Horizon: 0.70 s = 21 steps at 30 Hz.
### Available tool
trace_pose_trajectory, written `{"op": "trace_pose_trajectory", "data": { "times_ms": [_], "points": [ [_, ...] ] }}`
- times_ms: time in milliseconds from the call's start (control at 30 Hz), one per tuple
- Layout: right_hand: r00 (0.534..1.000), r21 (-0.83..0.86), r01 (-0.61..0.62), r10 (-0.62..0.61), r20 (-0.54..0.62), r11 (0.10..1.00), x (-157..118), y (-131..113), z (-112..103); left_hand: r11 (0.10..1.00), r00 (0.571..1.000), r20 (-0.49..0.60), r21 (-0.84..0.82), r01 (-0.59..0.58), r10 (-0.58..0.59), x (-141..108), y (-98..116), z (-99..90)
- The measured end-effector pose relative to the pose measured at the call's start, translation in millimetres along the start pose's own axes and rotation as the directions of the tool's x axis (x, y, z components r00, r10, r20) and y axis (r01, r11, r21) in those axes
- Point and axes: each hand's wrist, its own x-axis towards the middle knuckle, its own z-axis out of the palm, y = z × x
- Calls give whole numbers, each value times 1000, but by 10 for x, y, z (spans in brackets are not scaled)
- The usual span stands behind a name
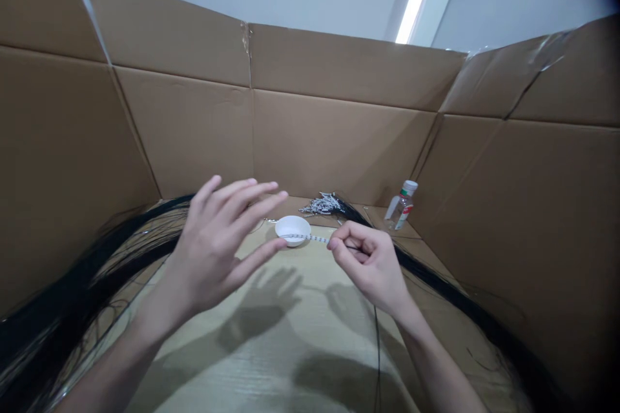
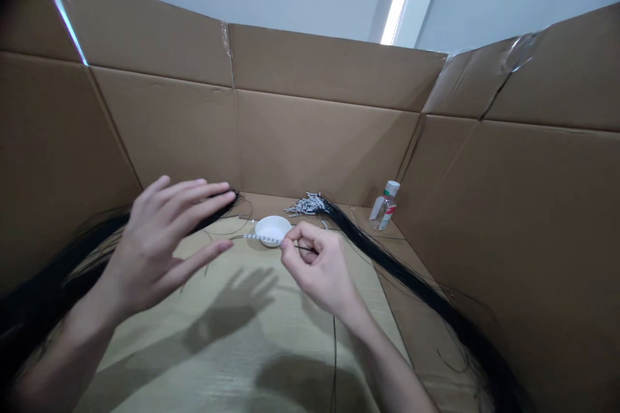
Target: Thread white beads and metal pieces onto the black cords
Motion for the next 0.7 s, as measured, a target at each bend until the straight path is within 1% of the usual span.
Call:
{"op": "trace_pose_trajectory", "data": {
  "times_ms": [100,167,233,300,367,400,467,500,533,600,700],
  "points": [
    [1000,-35,-29,29,3,999,41,51,-70,996,996,-1,-12,85,-85,2,-116,-74],
    [997,-61,-57,60,41,997,58,64,-80,994,996,19,-71,87,-86,8,-99,-103],
    [991,-74,-77,84,100,994,67,55,-61,978,994,95,-193,79,-61,16,-10,-88],
    [982,-92,-59,74,176,994,70,33,-27,932,980,196,-345,107,-40,19,113,-12],
    [970,-97,-27,49,237,995,72,16,8,861,946,318,-461,215,-66,13,223,117],
    [967,-96,-15,39,253,995,73,14,21,819,918,386,-495,290,-92,8,265,191],
    [965,-94,-7,31,259,996,81,25,33,728,848,512,-530,435,-133,-3,315,333],
    [966,-98,-8,33,256,995,87,36,31,680,815,561,-542,494,-144,-8,326,392],
    [965,-108,-9,37,258,994,93,48,23,632,793,591,-559,536,-150,-11,331,441],
    [962,-134,-16,52,268,991,103,69,-1,545,778,610,-606,580,-149,-17,329,503],
    [953,-177,-32,83,290,984,108,76,-39,482,763,631,-629,610,-141,-38,319,529]
  ]
}}
